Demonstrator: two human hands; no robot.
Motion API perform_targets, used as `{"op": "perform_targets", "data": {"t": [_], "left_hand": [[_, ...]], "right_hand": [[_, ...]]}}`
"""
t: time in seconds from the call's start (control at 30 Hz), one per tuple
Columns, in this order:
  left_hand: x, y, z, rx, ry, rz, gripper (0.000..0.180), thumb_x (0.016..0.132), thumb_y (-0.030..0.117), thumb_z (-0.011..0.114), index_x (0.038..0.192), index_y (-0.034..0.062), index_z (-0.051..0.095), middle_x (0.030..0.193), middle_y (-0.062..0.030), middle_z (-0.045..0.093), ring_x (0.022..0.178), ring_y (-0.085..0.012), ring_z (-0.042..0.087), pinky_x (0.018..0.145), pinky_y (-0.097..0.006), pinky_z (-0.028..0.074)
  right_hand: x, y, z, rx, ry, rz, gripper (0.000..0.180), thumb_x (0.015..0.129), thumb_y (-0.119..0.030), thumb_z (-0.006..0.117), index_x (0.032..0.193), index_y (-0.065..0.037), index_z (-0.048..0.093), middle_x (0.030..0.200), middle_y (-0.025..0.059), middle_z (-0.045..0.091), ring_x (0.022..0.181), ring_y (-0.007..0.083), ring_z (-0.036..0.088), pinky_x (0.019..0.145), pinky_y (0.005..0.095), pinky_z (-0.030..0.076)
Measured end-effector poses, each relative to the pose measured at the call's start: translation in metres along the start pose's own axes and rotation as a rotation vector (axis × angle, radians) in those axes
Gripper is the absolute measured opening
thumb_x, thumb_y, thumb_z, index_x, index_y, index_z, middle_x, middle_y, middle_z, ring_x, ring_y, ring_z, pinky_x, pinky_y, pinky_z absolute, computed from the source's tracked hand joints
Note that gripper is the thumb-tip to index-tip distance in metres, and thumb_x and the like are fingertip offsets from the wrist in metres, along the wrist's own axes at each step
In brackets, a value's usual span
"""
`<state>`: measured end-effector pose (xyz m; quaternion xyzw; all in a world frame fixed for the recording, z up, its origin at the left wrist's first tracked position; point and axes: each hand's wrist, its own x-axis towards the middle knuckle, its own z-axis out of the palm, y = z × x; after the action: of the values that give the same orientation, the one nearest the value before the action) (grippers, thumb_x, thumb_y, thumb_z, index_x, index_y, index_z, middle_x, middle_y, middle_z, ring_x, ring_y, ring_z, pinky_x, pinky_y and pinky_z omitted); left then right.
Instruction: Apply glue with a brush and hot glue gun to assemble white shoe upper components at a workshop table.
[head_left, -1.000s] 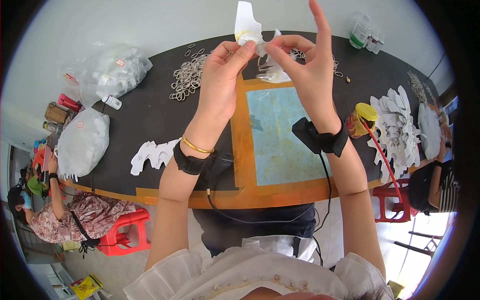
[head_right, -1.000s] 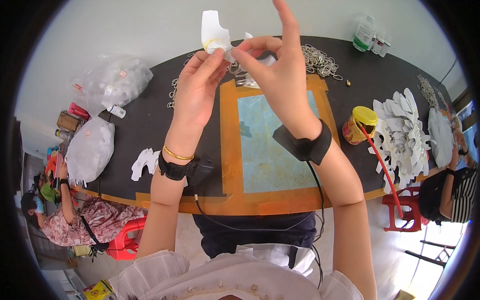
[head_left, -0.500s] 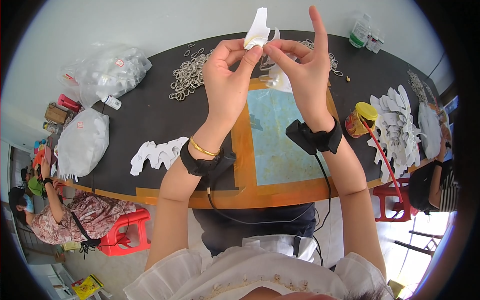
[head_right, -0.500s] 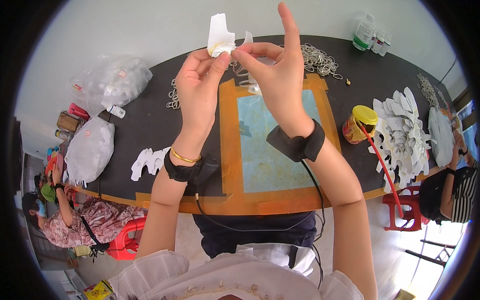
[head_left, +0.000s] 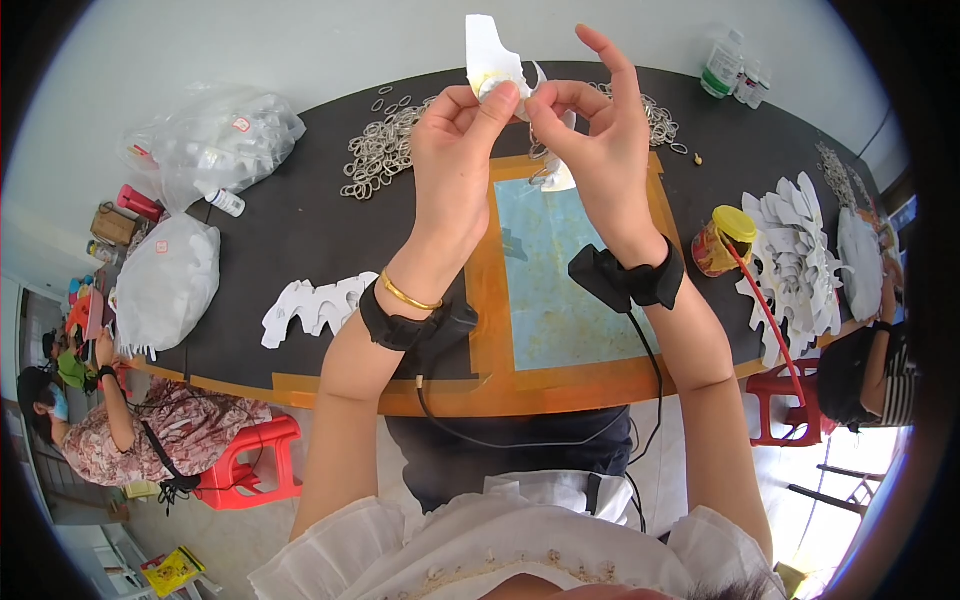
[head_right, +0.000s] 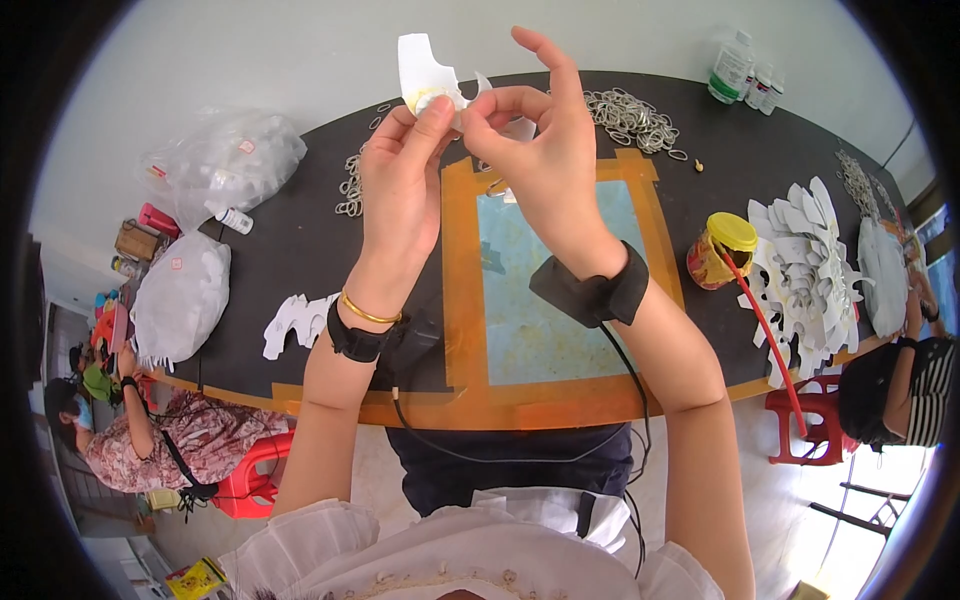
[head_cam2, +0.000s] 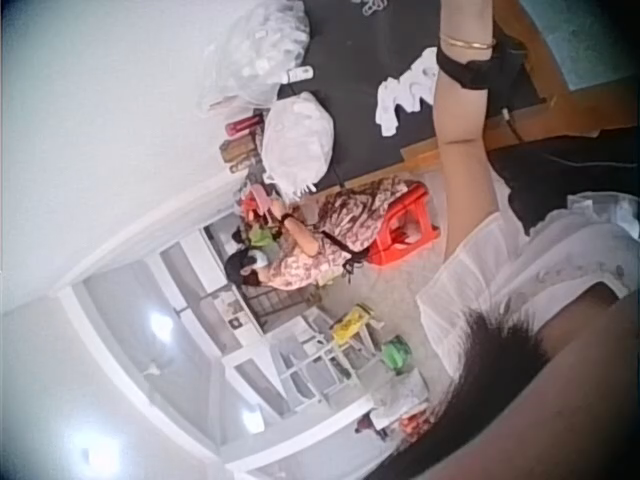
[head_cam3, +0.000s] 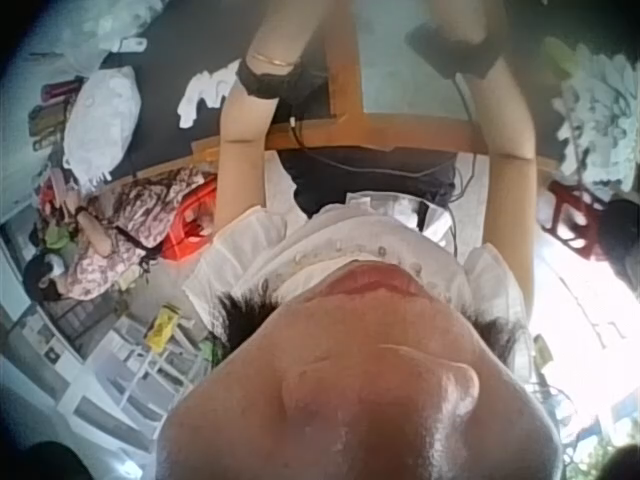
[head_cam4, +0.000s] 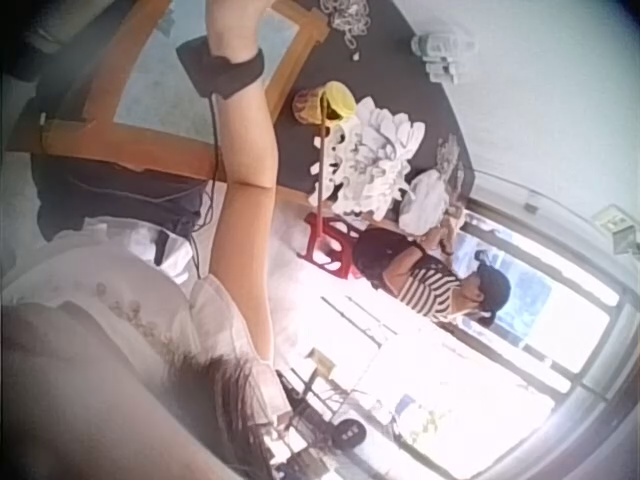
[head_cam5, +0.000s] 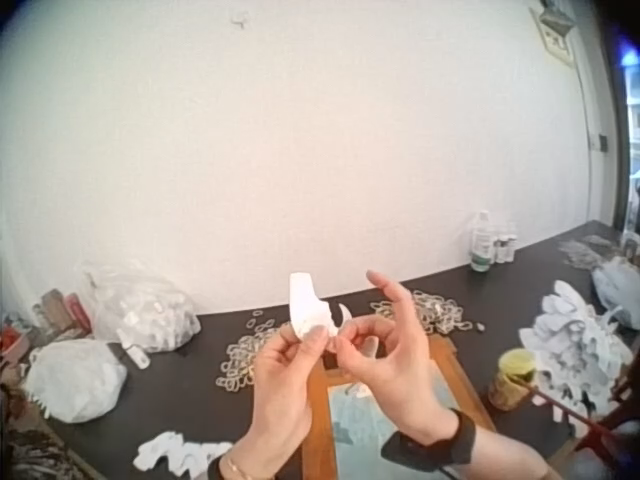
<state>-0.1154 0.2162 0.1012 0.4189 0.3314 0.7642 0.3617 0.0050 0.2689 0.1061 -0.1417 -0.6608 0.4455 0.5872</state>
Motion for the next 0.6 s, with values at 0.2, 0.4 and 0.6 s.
{"op": "perform_targets", "data": {"t": [0.2, 0.4, 0.6], "left_hand": [[-0.002, -0.006, 0.006, -0.101, -0.012, -0.015, 0.016, 0.093, 0.015, 0.064, 0.102, 0.0028, 0.06, 0.102, -0.006, 0.066, 0.098, -0.0135, 0.058, 0.089, -0.03, 0.046], [-0.004, -0.005, 0.008, -0.02, -0.001, 0.027, 0.019, 0.093, 0.012, 0.064, 0.106, 0.0011, 0.057, 0.103, -0.0065, 0.065, 0.098, -0.0126, 0.059, 0.088, -0.029, 0.046], [0.001, -0.004, 0.007, 0.013, -0.014, 0.023, 0.02, 0.089, 0.013, 0.07, 0.101, 0.0018, 0.058, 0.096, -0.0052, 0.067, 0.089, -0.0075, 0.061, 0.085, -0.023, 0.046]], "right_hand": [[0.001, -0.003, -0.006, 0.058, -0.021, 0.079, 0.069, 0.084, -0.002, 0.067, 0.143, -0.001, 0.032, 0.085, 0.0032, 0.064, 0.084, 0.0106, 0.06, 0.081, 0.0235, 0.046], [0.006, -0.008, -0.014, 0.215, -0.086, 0.233, 0.08, 0.084, -0.002, 0.066, 0.15, -0.003, 0.02, 0.09, 0.0009, 0.058, 0.087, 0.0103, 0.057, 0.081, 0.026, 0.046], [0.011, -0.002, -0.018, 0.453, -0.14, 0.401, 0.087, 0.083, -0.007, 0.066, 0.151, 0.0, 0.012, 0.087, 0.0031, 0.057, 0.079, 0.0112, 0.054, 0.078, 0.0255, 0.045]]}}
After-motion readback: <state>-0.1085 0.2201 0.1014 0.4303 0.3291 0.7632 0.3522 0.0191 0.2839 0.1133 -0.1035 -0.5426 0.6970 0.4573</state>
